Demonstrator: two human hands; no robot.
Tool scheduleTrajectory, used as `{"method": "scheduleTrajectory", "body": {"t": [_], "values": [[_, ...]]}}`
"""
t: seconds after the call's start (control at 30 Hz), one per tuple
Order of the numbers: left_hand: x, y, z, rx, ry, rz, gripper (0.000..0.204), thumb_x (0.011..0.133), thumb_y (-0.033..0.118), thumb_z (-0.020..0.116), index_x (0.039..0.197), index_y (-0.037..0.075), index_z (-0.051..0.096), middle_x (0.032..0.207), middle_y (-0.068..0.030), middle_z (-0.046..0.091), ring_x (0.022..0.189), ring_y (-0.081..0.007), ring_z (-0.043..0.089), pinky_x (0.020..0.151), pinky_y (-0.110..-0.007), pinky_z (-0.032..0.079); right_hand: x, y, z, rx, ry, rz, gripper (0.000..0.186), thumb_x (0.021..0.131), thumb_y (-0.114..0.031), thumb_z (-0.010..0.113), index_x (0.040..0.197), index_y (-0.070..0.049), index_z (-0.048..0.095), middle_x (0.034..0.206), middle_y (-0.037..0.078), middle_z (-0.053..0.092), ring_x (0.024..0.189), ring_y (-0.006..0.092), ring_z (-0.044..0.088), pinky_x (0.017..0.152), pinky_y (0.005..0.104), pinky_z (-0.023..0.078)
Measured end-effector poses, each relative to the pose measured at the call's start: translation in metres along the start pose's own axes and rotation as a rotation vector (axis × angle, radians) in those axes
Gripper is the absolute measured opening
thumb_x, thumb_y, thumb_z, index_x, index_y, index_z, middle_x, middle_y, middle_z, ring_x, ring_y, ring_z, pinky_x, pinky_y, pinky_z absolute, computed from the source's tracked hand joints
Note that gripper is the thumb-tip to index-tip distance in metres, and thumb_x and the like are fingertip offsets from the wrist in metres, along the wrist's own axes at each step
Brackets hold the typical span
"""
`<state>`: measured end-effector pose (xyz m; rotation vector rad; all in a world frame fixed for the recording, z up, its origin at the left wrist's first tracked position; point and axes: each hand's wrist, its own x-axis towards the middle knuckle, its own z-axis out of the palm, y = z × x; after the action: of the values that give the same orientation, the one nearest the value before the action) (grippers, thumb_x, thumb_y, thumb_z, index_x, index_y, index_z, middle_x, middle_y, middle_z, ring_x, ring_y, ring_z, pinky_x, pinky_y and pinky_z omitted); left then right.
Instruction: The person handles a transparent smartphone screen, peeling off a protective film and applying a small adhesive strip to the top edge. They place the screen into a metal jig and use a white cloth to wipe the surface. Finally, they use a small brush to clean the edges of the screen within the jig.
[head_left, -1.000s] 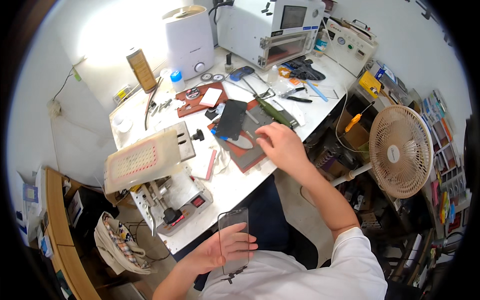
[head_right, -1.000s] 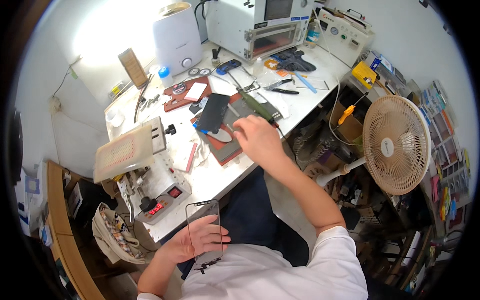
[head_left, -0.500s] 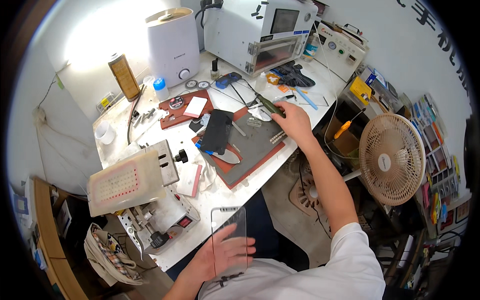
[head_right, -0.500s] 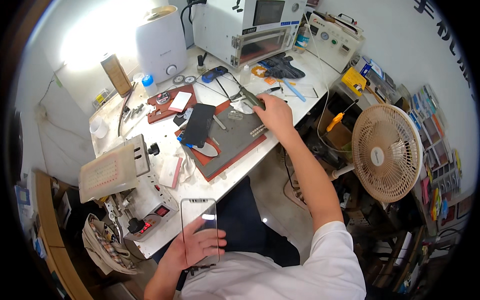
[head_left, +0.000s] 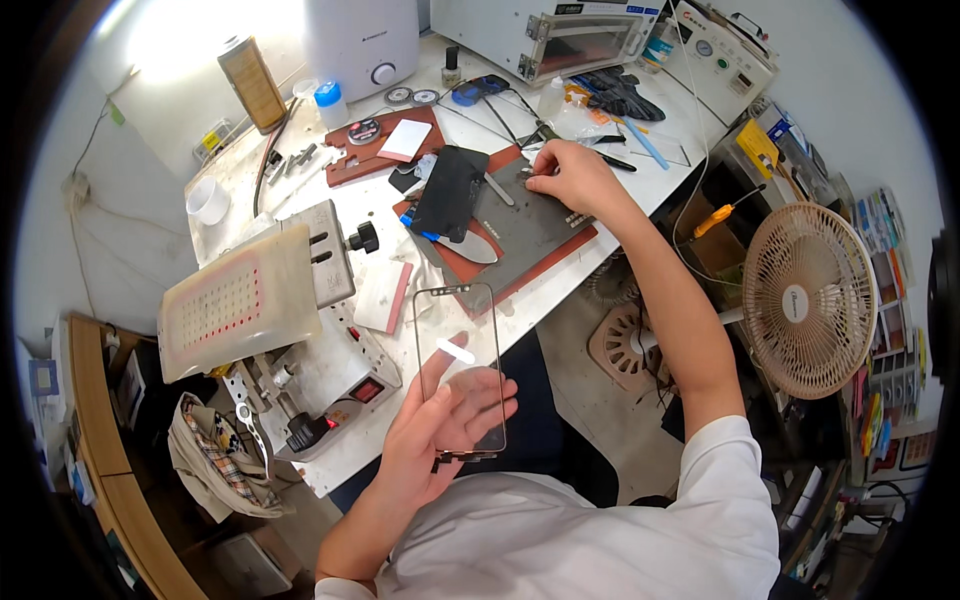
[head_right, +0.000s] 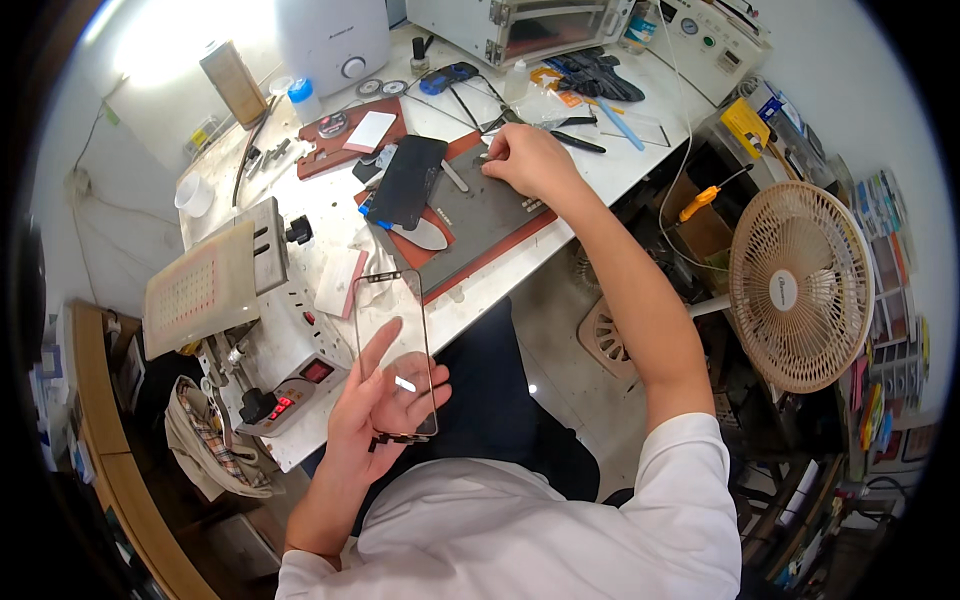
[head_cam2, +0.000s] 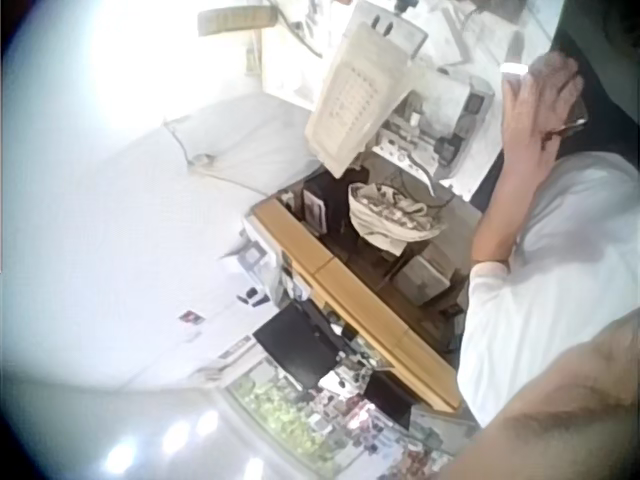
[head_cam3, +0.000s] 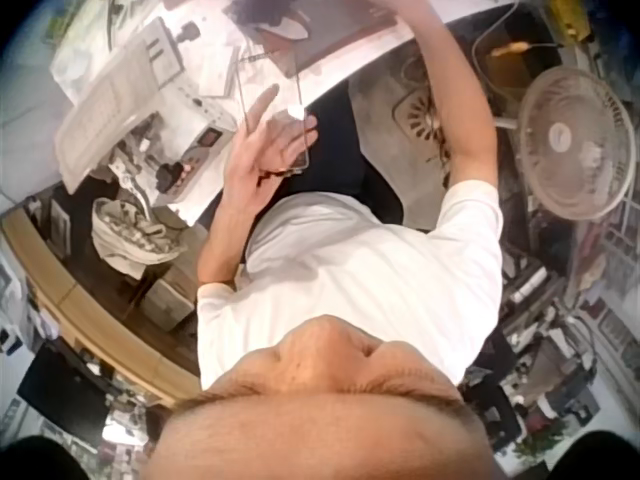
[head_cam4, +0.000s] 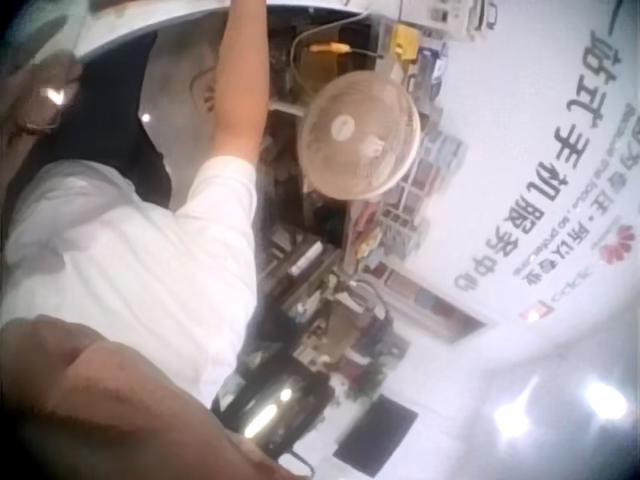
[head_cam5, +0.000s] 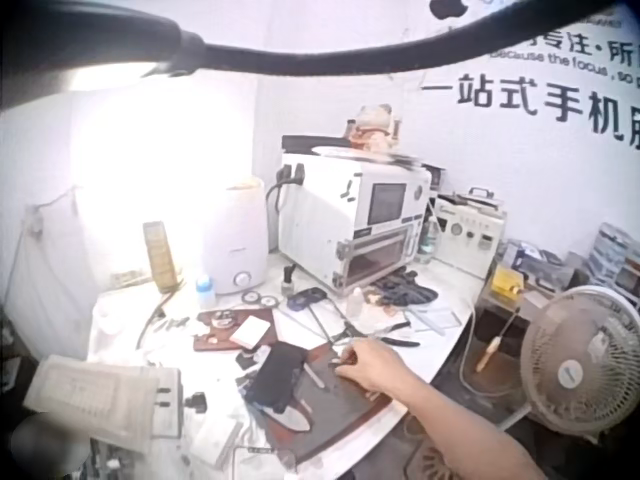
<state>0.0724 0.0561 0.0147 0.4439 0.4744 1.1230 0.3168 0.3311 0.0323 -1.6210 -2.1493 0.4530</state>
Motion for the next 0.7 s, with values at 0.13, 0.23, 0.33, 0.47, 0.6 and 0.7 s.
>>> {"method": "scheduleTrajectory", "body": {"t": [0.13,0.23,0.33,0.47,0.6,0.7], "values": [[0.004,-0.003,-0.002,0.002,0.077,0.023,0.051,0.111,0.018,0.044,0.16,0.008,0.031,0.141,-0.0182,0.056,0.121,-0.0275,0.063,0.097,-0.04,0.055,-0.053,-0.035,-0.001,0.336,0.246,-0.079,0.022,0.087,-0.013,0.078,0.106,-0.004,0.073,0.094,0.008,0.072,0.08,0.0187,0.066,0.074,0.031,0.053],[0.009,-0.002,0.003,-0.077,0.139,0.063,0.054,0.109,0.016,0.051,0.16,0.009,0.033,0.137,-0.0155,0.06,0.115,-0.0261,0.068,0.086,-0.034,0.062,-0.133,-0.059,-0.006,0.276,0.49,-0.435,0.02,0.085,-0.003,0.076,0.105,-0.006,0.074,0.096,0.008,0.071,0.077,0.0226,0.065,0.067,0.0327,0.053],[0.012,-0.001,0.006,-0.081,0.125,0.075,0.053,0.11,0.015,0.05,0.16,0.009,0.033,0.136,-0.0154,0.061,0.115,-0.0253,0.069,0.086,-0.034,0.062,-0.2,-0.067,0.002,0.128,0.542,-0.733,0.036,0.074,-0.001,0.083,0.108,-0.01,0.075,0.1,0.006,0.067,0.08,0.0239,0.067,0.063,0.0319,0.054],[0.013,-0.005,0.008,-0.062,0.092,0.075,0.049,0.111,0.014,0.047,0.158,0.007,0.034,0.135,-0.0157,0.061,0.115,-0.0242,0.068,0.086,-0.035,0.062,-0.228,-0.064,0.015,0.223,0.455,-0.897,0.032,0.076,-0.004,0.078,0.107,-0.002,0.076,0.102,0.007,0.065,0.078,0.0199,0.066,0.059,0.0295,0.054],[0.01,-0.007,0.012,-0.02,0.084,0.094,0.048,0.111,0.014,0.048,0.157,0.005,0.035,0.133,-0.0161,0.06,0.114,-0.0243,0.067,0.088,-0.036,0.061,-0.225,-0.069,0.017,0.189,0.519,-0.952,0.033,0.074,-0.004,0.079,0.107,-0.001,0.076,0.102,0.007,0.065,0.077,0.0196,0.065,0.059,0.0283,0.055],[0.005,-0.006,0.014,0.024,0.055,0.099,0.049,0.11,0.016,0.05,0.156,0.005,0.035,0.133,-0.0166,0.059,0.115,-0.0253,0.065,0.091,-0.039,0.06,-0.222,-0.071,0.018,0.184,0.524,-0.972,0.034,0.074,-0.004,0.08,0.107,-0.001,0.075,0.1,0.007,0.064,0.076,0.0193,0.065,0.059,0.0279,0.055]]}}
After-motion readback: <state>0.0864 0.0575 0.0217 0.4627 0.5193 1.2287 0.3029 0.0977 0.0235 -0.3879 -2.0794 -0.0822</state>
